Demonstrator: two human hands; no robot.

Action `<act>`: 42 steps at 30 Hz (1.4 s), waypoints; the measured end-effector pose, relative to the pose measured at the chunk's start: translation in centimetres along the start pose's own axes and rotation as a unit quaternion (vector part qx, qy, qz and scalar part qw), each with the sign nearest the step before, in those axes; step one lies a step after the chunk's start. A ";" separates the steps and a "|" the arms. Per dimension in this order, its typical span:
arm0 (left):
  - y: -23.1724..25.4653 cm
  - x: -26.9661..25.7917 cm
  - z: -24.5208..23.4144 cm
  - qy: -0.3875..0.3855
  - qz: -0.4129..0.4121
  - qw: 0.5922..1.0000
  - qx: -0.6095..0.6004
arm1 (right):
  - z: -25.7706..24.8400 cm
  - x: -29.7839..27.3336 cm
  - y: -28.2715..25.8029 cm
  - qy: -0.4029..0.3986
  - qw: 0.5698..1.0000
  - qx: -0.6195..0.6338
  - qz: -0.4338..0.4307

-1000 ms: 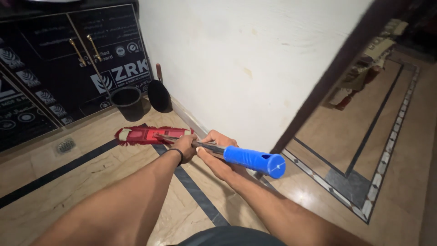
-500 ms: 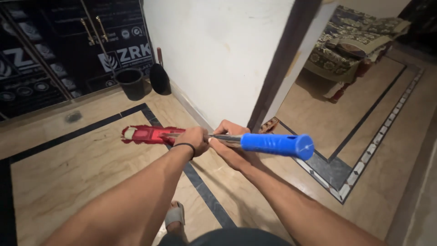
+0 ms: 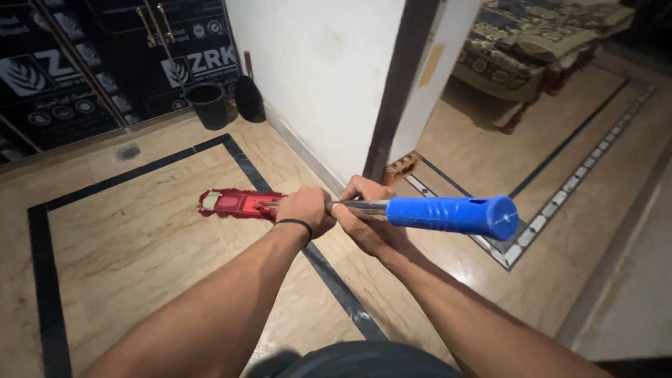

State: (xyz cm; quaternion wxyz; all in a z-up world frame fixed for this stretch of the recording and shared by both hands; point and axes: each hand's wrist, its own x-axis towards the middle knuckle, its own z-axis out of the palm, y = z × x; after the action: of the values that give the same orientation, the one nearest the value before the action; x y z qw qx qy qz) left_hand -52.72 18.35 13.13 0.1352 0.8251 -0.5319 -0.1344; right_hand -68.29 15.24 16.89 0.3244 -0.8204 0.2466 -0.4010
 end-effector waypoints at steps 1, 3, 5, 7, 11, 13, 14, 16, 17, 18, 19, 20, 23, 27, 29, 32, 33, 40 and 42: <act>0.2 -0.8 0.2 0.002 0.004 1.000 -0.001 | -0.3 -0.7 -0.7 0.003 1.000 -0.003 -0.001; 0.3 -2.6 0.8 0.010 0.015 1.000 -0.001 | -0.6 -2.4 -2.1 -0.002 0.999 0.005 0.038; 0.5 -4.9 1.0 0.023 0.010 1.000 -0.002 | -0.5 -4.3 -1.9 -0.005 0.999 0.032 0.019; 0.7 -7.5 0.9 0.042 -0.007 0.999 -0.009 | -0.3 -6.2 -2.3 -0.022 0.998 0.059 -0.005; 0.8 -12.8 1.9 0.066 -0.012 0.998 -0.010 | -0.3 -10.9 -4.7 -0.002 0.999 0.045 -0.029; 0.6 -15.1 2.1 0.094 -0.018 0.995 -0.006 | -0.4 -12.3 -6.5 -0.001 0.998 0.031 -0.052; 0.5 -16.4 2.0 0.089 -0.034 0.995 -0.019 | -0.3 -13.0 -7.4 -0.020 0.997 0.065 -0.023; 0.0 -18.8 1.7 0.087 -0.063 0.994 -0.031 | 0.2 -14.0 -8.6 -0.051 0.993 0.106 0.004; -0.3 -19.3 1.1 0.087 -0.080 0.992 -0.040 | 0.6 -13.9 -9.0 -0.057 0.990 0.124 -0.019; -0.6 -19.8 0.5 0.086 -0.096 0.990 -0.049 | 1.1 -13.7 -9.4 -0.063 0.987 0.142 -0.040; -1.0 -20.1 0.3 0.091 -0.102 0.989 -0.049 | 1.6 -13.6 -9.8 -0.068 0.986 0.145 -0.045; -1.3 -20.5 0.2 0.106 -0.115 0.986 -0.057 | 2.0 -13.5 -10.2 -0.074 0.979 0.190 -0.009; -1.8 -21.8 -0.9 0.131 -0.153 0.977 -0.072 | 2.4 -12.7 -11.8 -0.113 0.962 0.245 0.030; -2.6 -22.8 -0.9 0.138 -0.202 0.967 -0.069 | 3.0 -12.1 -12.0 -0.157 0.954 0.251 0.047; -3.4 -24.4 -0.8 0.146 -0.230 0.960 -0.058 | 3.8 -12.5 -12.4 -0.191 0.946 0.257 0.043; -4.8 -27.1 -0.3 0.149 -0.266 0.951 -0.040 | 4.0 -13.9 -14.7 -0.242 0.943 0.228 0.014; -5.0 -28.9 -0.4 0.146 -0.275 0.950 -0.036 | 3.5 -15.1 -16.6 -0.260 0.946 0.191 -0.012; -3.4 -34.2 -1.2 0.189 -0.329 0.925 -0.034 | 4.5 -17.1 -16.5 -0.233 0.919 0.249 -0.198; -2.0 -34.3 -1.5 0.196 -0.339 0.919 -0.045 | 3.9 -16.8 -17.0 -0.251 0.927 0.279 -0.017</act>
State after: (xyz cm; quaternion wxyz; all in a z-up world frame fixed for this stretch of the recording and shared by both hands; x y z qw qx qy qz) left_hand -64.11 50.60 16.50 0.2206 0.9587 -0.1767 -0.0312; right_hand -71.96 39.04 19.07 0.5848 -0.7745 0.0215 -0.2402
